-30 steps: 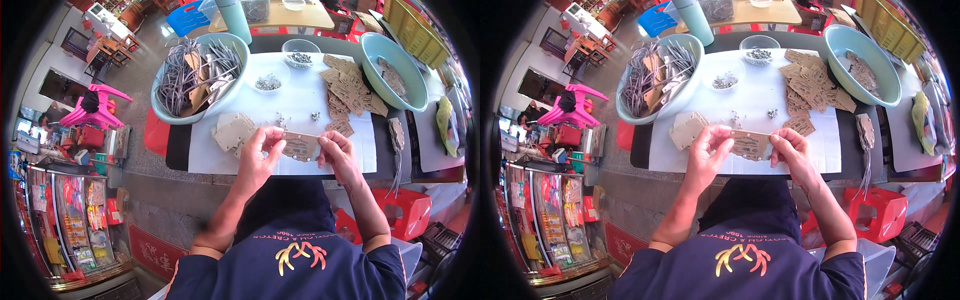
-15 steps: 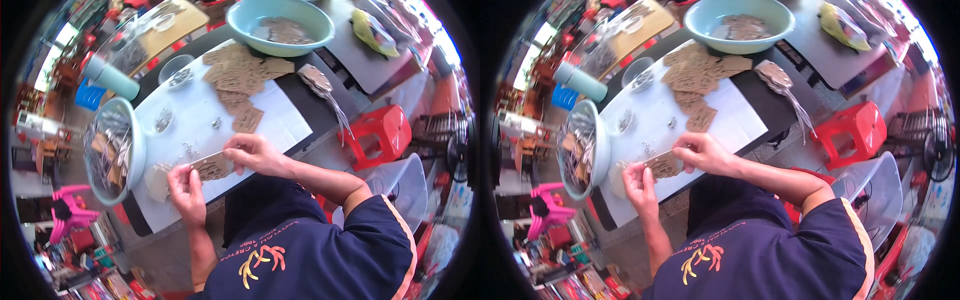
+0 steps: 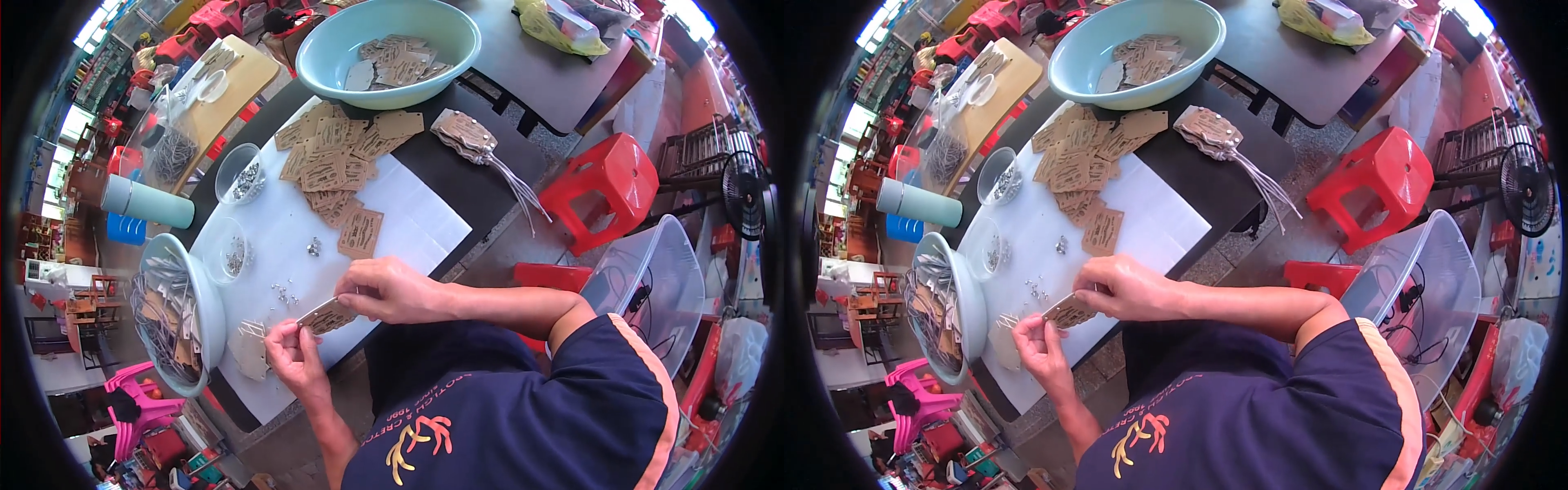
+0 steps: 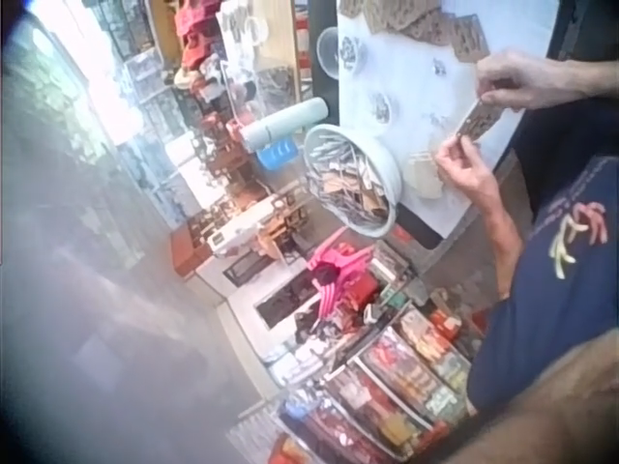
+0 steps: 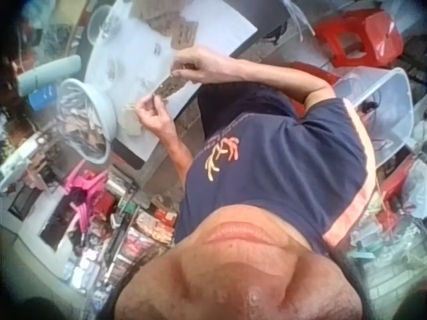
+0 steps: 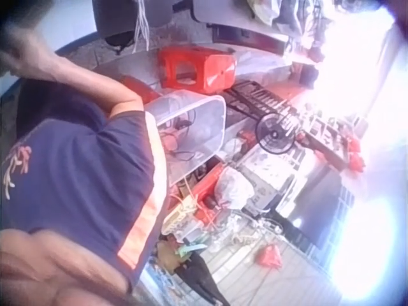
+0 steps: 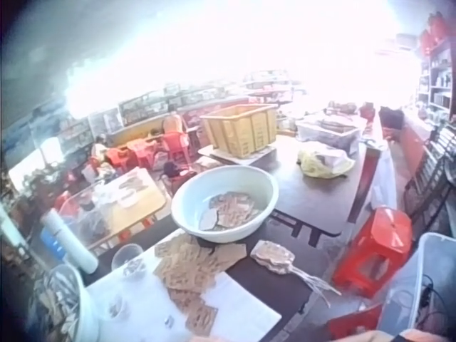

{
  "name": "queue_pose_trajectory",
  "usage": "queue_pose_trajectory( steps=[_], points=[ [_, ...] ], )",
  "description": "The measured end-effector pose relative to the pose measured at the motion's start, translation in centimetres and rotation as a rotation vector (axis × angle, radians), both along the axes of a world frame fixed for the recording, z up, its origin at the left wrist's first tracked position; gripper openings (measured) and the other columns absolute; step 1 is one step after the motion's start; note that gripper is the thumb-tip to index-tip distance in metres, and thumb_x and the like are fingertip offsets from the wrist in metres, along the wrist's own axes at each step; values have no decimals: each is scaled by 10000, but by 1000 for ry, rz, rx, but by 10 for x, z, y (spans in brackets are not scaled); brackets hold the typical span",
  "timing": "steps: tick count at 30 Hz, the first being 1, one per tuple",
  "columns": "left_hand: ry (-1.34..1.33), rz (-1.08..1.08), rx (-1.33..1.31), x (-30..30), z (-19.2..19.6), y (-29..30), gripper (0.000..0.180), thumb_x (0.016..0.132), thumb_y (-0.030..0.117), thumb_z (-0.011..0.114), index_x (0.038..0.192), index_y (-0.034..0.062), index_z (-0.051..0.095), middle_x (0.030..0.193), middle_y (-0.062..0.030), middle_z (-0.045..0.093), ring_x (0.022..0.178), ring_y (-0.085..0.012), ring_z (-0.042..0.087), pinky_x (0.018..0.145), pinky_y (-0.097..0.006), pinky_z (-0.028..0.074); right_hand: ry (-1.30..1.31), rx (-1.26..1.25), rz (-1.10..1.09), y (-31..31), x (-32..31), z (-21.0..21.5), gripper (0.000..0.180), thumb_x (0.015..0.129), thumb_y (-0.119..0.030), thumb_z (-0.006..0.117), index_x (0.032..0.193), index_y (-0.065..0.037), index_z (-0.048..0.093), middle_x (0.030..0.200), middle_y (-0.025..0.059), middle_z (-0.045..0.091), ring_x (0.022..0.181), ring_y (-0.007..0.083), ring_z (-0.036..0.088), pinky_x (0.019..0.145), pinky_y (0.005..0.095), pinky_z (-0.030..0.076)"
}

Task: Attaching thin white strings and metal rings to printed product tags in a manufacturing environment.

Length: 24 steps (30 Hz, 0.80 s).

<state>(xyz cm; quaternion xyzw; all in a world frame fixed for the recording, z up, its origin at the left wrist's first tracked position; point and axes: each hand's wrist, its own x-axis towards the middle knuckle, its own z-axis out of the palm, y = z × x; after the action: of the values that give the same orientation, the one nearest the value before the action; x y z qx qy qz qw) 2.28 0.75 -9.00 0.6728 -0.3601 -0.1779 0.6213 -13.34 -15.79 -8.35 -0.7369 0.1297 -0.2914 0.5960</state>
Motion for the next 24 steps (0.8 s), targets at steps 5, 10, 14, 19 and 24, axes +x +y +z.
queue_pose_trajectory(
  steps=[5, 10, 14, 19, 24],
  points=[
    [-17, -8, 79, -3, 2, -2, 170, 966, -20, 603, 1077, 38, 488, 1106, -107, 598, 799, -103, 599, 728, -243, 522, -41, 21, -54, 0, 0, -2, 118, 904, -96, 677, 939, 16, 662, 797, 143, 645, 674, 262, 636, 604, 367, 501],
    [54, -60, 52, 1, 0, 0, 197, 947, 3, 644, 1066, 42, 492, 1118, -123, 604, 810, -114, 608, 740, -256, 528, -41, 109, -47, -1, 1, -6, 158, 974, -149, 638, 1020, 0, 663, 773, 69, 635, 647, 146, 607, 566, 300, 480],
    [170, -147, 55, 4, 10, 1, 229, 921, 25, 686, 1050, 48, 499, 1102, -135, 625, 808, -130, 621, 745, -266, 531, 95, 386, 47, -10, -5, 9, 212, 1005, -191, 602, 1036, 10, 662, 714, 8, 591, 641, 72, 562, 555, 268, 457],
    [285, -156, 64, 3, 17, 0, 234, 915, 35, 699, 1038, 47, 500, 1058, -133, 656, 794, -140, 636, 744, -263, 531, 98, 359, 47, -13, -2, 1, 225, 1008, -208, 605, 1039, 8, 662, 702, -16, 572, 632, 53, 519, 543, 256, 432],
    [287, -195, 58, 5, 17, -4, 248, 913, 55, 716, 1036, 44, 501, 1059, -138, 665, 793, -145, 642, 735, -260, 532, 78, 351, 2, -10, -1, -3, 199, 993, -187, 631, 1012, 9, 662, 726, 0, 603, 647, 62, 523, 557, 271, 442]
  ],
)
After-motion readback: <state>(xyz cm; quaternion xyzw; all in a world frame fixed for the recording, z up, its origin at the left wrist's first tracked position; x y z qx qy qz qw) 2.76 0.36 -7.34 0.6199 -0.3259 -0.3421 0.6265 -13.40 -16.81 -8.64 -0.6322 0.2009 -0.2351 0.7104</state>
